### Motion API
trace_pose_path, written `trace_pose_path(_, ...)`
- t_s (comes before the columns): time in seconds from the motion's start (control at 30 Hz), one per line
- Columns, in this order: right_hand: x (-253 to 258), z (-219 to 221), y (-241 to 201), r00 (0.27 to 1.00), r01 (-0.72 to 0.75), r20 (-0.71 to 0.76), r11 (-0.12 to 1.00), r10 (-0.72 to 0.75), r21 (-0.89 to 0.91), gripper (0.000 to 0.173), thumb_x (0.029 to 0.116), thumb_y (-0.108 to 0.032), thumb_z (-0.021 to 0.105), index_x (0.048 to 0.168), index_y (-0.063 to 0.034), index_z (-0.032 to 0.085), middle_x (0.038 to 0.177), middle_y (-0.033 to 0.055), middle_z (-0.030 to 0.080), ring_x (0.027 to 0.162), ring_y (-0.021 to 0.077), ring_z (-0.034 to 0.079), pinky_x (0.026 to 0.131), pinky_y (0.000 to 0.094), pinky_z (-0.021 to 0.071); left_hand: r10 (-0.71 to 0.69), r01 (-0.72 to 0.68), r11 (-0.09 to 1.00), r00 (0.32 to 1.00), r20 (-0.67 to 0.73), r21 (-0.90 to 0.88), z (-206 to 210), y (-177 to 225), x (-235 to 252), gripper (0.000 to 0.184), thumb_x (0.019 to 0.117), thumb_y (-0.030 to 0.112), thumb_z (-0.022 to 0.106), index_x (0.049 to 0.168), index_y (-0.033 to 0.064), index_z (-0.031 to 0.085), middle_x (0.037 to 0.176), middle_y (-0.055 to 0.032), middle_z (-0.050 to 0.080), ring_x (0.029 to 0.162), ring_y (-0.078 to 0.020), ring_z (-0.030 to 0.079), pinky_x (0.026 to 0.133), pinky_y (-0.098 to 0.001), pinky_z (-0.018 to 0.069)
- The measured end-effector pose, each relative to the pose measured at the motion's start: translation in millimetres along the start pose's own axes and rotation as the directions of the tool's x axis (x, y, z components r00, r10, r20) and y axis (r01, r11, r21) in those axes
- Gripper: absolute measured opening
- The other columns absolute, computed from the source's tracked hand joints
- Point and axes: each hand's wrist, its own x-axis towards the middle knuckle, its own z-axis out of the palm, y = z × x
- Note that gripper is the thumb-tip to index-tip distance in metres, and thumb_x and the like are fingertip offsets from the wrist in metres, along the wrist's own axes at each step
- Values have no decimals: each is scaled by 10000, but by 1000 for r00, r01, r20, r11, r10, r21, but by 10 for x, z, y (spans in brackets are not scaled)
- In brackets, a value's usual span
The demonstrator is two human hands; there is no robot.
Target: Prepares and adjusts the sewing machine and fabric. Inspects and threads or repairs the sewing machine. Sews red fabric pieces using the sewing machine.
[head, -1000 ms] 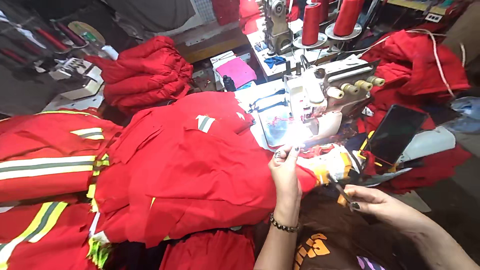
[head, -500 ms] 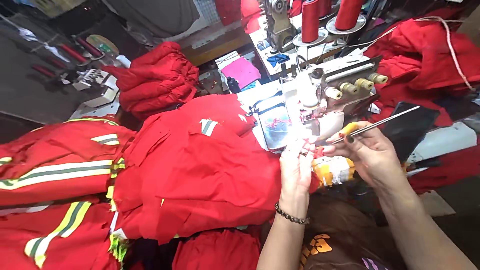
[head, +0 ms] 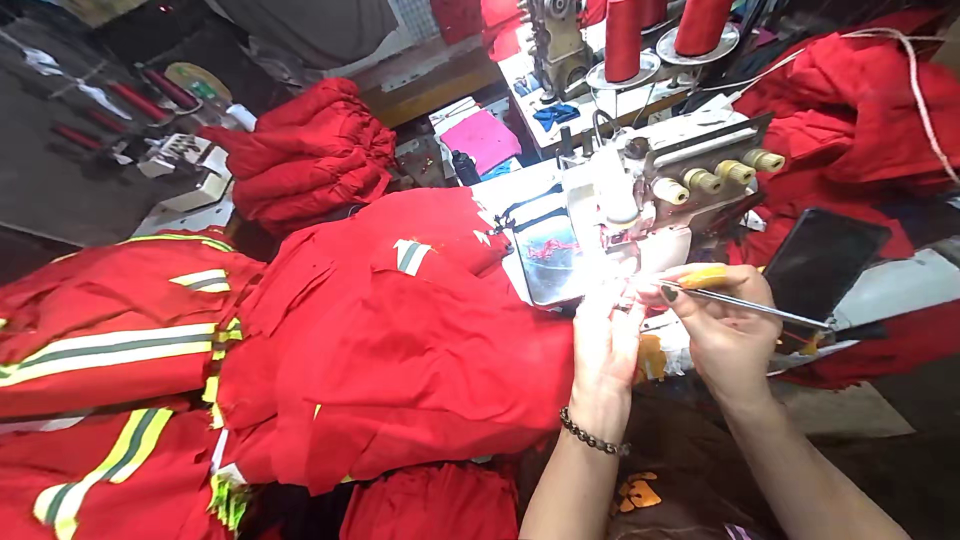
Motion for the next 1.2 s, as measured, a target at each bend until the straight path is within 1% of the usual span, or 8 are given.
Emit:
trace_pose_path(0.13, -74, 32, 107, 996, 78, -36, 997, -79, -20, 265, 887, 14, 750, 1087, -124, 644, 1058, 19, 759, 941, 153, 748, 828, 294, 643, -1, 1, 1000, 1000, -11, -1, 0, -21, -9, 188, 1048, 9, 425, 1081, 1, 610, 907, -129, 677, 786, -192, 689, 765, -303, 602)
trace_pose_path(0.27, -102, 61, 139, 992, 94, -76, 995, -96, -31, 267, 869, 11, 772, 1076, -127, 676, 1042, -6, 764, 942, 128, 747, 842, 277, 639, -15, 14, 1000, 1000, -6, -19, -4, -38, -22, 172, 1058, 20, 429, 1079, 17, 599, 935, -129, 684, 848, -204, 703, 805, -321, 603)
trace_pose_path(0.83, -123, 58, 176, 989, 107, -96, 993, -113, -57, 269, 857, 27, 772, 1066, -113, 677, 1012, -15, 762, 914, 120, 744, 838, 283, 639, 14, -13, 1000, 999, 46, -18, -40, -91, -35, 169, 1071, 41, 434, 1077, 25, 602, 966, -123, 683, 901, -207, 701, 853, -335, 596)
trace_pose_path(1.0, -106, 79, 155, 986, 107, -121, 991, -116, -84, 298, 842, 27, 778, 1057, -144, 662, 997, -59, 753, 887, 78, 735, 805, 250, 636, 11, -9, 999, 999, 45, -34, -27, -74, -71, 164, 1054, 8, 451, 1049, 24, 614, 955, -127, 690, 879, -203, 701, 847, -325, 596)
trace_pose_path(1.07, -84, 93, 143, 985, 97, -133, 993, -106, -71, 335, 825, 55, 770, 1059, -147, 642, 985, -67, 752, 873, 73, 733, 803, 255, 636, 59, -61, 998, 997, 43, 33, -33, -20, -135, 157, 1036, -28, 476, 1086, -10, 623, 1006, -156, 722, 917, -232, 731, 865, -349, 606)
trace_pose_path(1.13, -49, 114, 121, 985, 74, -148, 994, -85, -78, 366, 812, 77, 748, 1062, -154, 612, 969, -81, 742, 860, 62, 725, 797, 252, 632, 232, -243, 953, 970, 78, 182, -118, 70, -216, 164, 1017, -50, 513, 1096, -58, 657, 1039, -167, 745, 951, -246, 744, 892, -376, 608)
trace_pose_path(1.17, -28, 130, 109, 985, 60, -155, 994, -73, -88, 380, 803, 87, 737, 1062, -156, 603, 959, -86, 739, 848, 58, 721, 788, 250, 630, 361, -378, 883, 926, 112, 279, -189, 141, -245, 158, 1006, -49, 535, 1093, -61, 666, 1033, -148, 743, 941, -224, 737, 887, -369, 608)
trace_pose_path(1.2, -12, 147, 102, 986, 44, -158, 994, -60, -101, 390, 797, 105, 723, 1063, -146, 587, 951, -79, 734, 837, 63, 720, 783, 257, 631, 484, -506, 780, 861, 158, 368, -278, 241, -263, 168, 1002, -40, 535, 1110, -52, 664, 1041, -123, 737, 945, -198, 724, 889, -357, 602)
